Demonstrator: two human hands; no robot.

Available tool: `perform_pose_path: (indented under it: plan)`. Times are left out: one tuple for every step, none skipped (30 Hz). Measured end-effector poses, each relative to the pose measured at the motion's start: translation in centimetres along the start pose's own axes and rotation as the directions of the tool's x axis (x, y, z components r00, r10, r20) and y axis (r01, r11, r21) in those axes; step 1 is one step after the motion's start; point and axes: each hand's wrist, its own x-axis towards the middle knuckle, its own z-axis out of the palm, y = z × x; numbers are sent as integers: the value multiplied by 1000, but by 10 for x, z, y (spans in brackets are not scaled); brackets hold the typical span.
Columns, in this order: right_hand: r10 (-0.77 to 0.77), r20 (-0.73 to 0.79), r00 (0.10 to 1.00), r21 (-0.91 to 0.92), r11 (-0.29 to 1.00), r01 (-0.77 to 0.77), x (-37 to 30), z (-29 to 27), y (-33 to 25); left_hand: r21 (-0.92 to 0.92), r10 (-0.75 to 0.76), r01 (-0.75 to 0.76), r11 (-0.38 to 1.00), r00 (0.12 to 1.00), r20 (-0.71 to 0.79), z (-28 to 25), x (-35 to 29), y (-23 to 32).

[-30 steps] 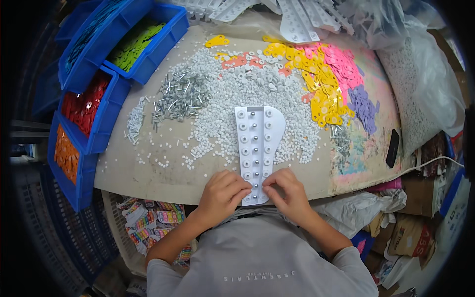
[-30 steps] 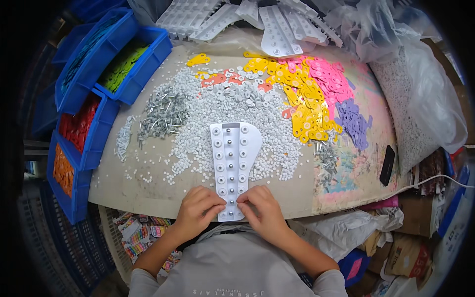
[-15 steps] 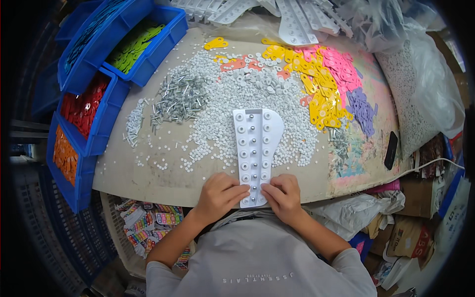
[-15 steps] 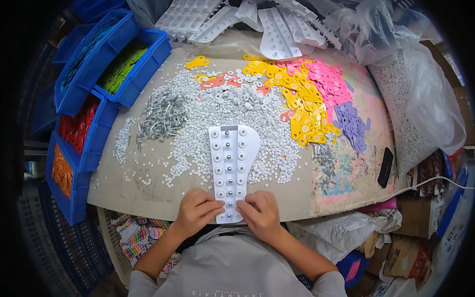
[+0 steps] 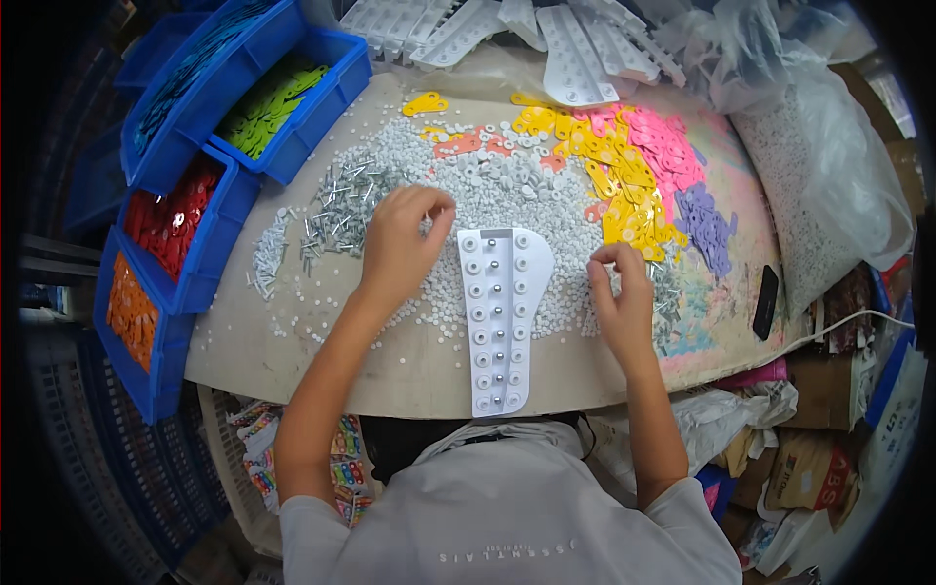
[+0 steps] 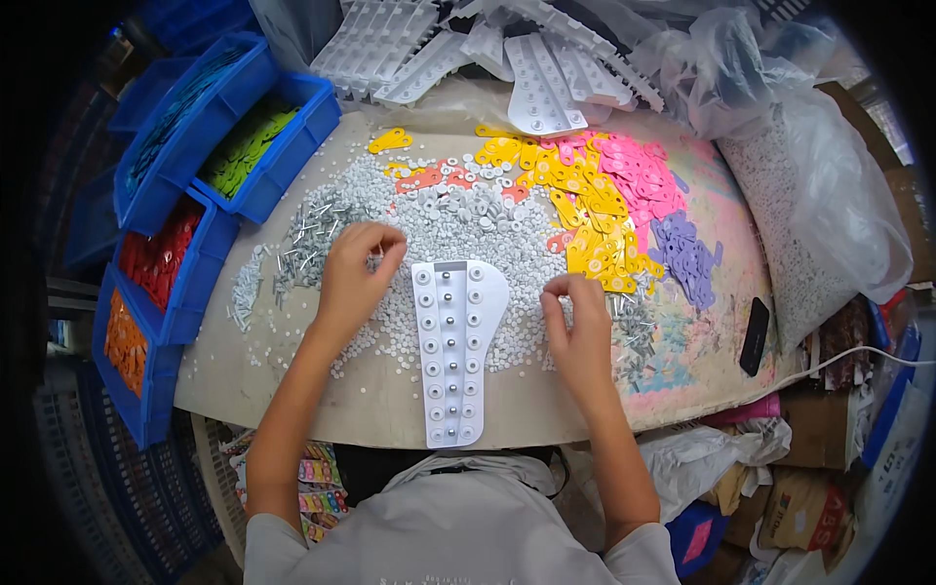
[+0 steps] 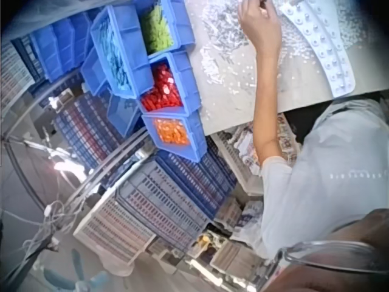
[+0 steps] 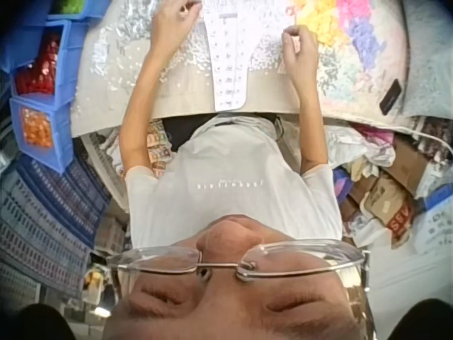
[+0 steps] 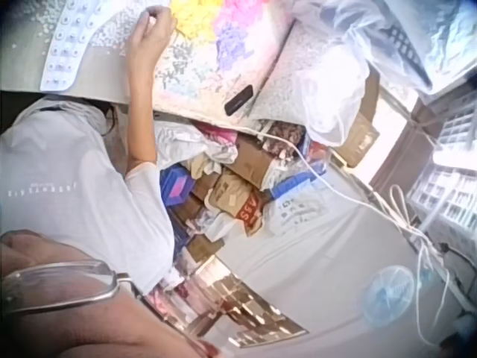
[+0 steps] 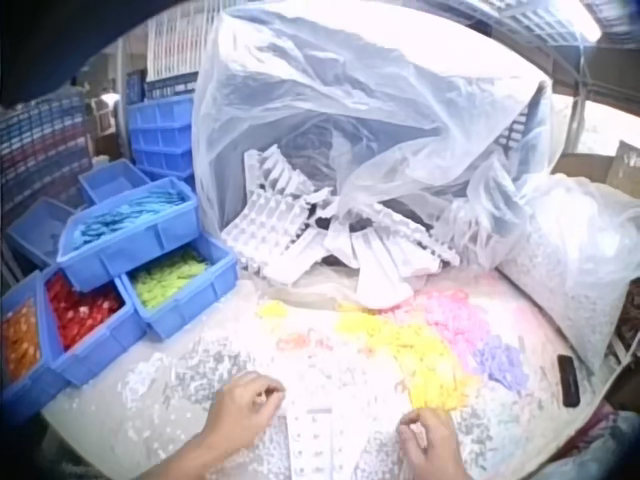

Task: Assembling a toy xylophone by placing colored plates and fasteners onto a white plastic frame.

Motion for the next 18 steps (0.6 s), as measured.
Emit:
perform_pose_path:
  plan:
    - [-101, 93, 991, -95, 989, 109, 12, -1, 9, 7, 9, -9, 1000, 1000, 6, 5, 13, -7]
    - [-189, 195, 962, -179, 958, 224, 22, -1, 14, 15, 18, -18, 1000, 1000, 11, 10, 23, -14]
    - [-189, 192, 963, -182, 957, 224, 29, 0, 13, 12, 21, -21, 1000, 1000, 12, 18, 32, -21]
    - [-171, 269, 948, -180, 958, 224, 35, 0, 10, 50, 56, -58, 997, 998, 29, 24, 39, -25]
    - [-153, 345, 926, -177, 958, 224, 41, 2, 8, 88, 90, -94, 992, 995, 47, 29, 45, -29]
    - [-152, 343, 927, -178, 958, 223, 48, 6, 10, 93, 101, -108, 990, 992, 70, 33, 49, -31]
    - [-164, 295, 941, -171, 960, 221, 56, 12, 12, 90, 104, -111, 990, 992, 72, 35, 52, -31]
    - [-176, 246, 953, -164, 962, 220, 63, 18, 14, 106, 104, -115, 988, 989, 107, 38, 54, -31]
    - [-173, 243, 954, -168, 962, 217, 70, 24, 16, 120, 103, -120, 985, 985, 142, 41, 55, -32]
    - [-168, 202, 965, -180, 962, 205, 77, 32, 18, 120, 104, -122, 985, 984, 143, 43, 55, -33]
    - [-164, 161, 973, -192, 962, 193, 82, 37, 21, 117, 118, -134, 984, 984, 134, 44, 54, -34]
    - [-164, 160, 974, -192, 962, 193, 86, 40, 22, 114, 132, -147, 983, 983, 125, 45, 54, -34]
    - [-161, 177, 971, -218, 956, 198, 89, 43, 22, 114, 133, -147, 983, 983, 125, 45, 53, -35]
    - [-158, 195, 968, -243, 948, 204, 91, 45, 24, 116, 140, -155, 981, 982, 129, 45, 53, -35]
    - [-159, 196, 968, -241, 949, 205, 92, 47, 26, 120, 146, -162, 980, 981, 131, 44, 52, -34]
    - [-169, 206, 964, -261, 940, 221, 93, 48, 29, 121, 144, -160, 980, 981, 130, 43, 51, -34]
    - [-178, 217, 960, -281, 930, 236, 93, 49, 31, 121, 156, -170, 978, 981, 114, 42, 49, -33]
    - [-178, 220, 959, -280, 930, 236, 93, 49, 32, 121, 169, -180, 976, 981, 98, 40, 49, -30]
